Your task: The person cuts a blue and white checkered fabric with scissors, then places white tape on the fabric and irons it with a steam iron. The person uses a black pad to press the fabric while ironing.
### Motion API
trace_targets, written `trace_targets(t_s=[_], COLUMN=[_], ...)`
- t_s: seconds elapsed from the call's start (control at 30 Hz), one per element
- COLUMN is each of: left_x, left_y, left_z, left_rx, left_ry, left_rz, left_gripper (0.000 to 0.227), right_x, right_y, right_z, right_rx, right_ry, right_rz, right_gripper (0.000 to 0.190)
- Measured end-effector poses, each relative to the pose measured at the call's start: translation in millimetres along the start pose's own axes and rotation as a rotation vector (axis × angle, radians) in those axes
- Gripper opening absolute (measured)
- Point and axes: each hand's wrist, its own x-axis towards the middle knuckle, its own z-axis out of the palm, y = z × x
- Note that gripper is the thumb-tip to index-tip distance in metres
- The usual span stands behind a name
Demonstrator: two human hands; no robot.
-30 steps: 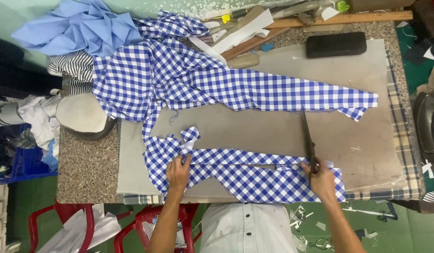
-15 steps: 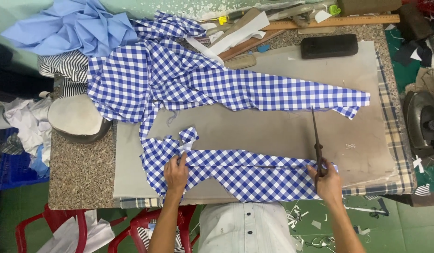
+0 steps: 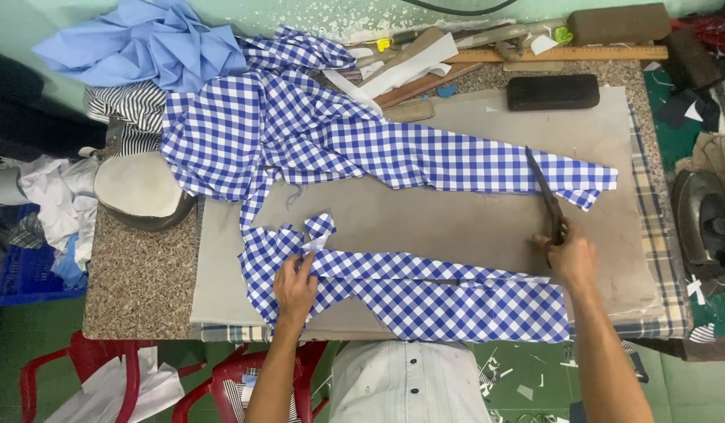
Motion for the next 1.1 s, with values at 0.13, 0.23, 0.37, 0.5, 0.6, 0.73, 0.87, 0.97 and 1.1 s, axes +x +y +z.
trace_targets(t_s=[0.13,0.23,0.37,0.5,0.6,0.73,0.87,0.97,1.1], left_x=[24,60,104,119,127,150,151,153,132], left_y=[10,36,70,109,147,148,105,125,156], left_z=[-23,-59,-100,-118,-131,-146,-93,-55,21], left_rx=[-0.178,-0.388,-0.569,-0.830,-1.198,-1.587,-1.589,-1.503,-1.289], left_ry=[0.043,0.134,0.119,-0.150,-0.467,-0.467,-0.613,-0.947,-1.652], left_rz=[-0.167,-0.359,-0.412,-0.380,-0.244,-0.079,-0.129,-0.027,-0.035], left_gripper=[0.033,0.030,0.021,0.023,0.023,0.017,0.021,0.064,0.052], right_x=[8,12,-6,-84,-133,-129,-111,-97,-88], right_y=[11,23,21,-64,-133,-144,-151,-160,-189], right_z=[9,16,35,68,71,56,37,22,9], right_rx=[-0.061,-0.156,-0.494,0.175,0.404,0.448,0.518,0.566,0.582], right_ry=[0.005,-0.023,0.034,-0.397,-0.714,-0.748,-0.840,-0.904,-1.063], right_rz=[-0.021,-0.058,-0.229,-0.466,-0.662,-0.712,-0.832,-0.915,-0.784], right_gripper=[0.070,0.070,0.062,0.090,0.113,0.097,0.064,0.046,0.036])
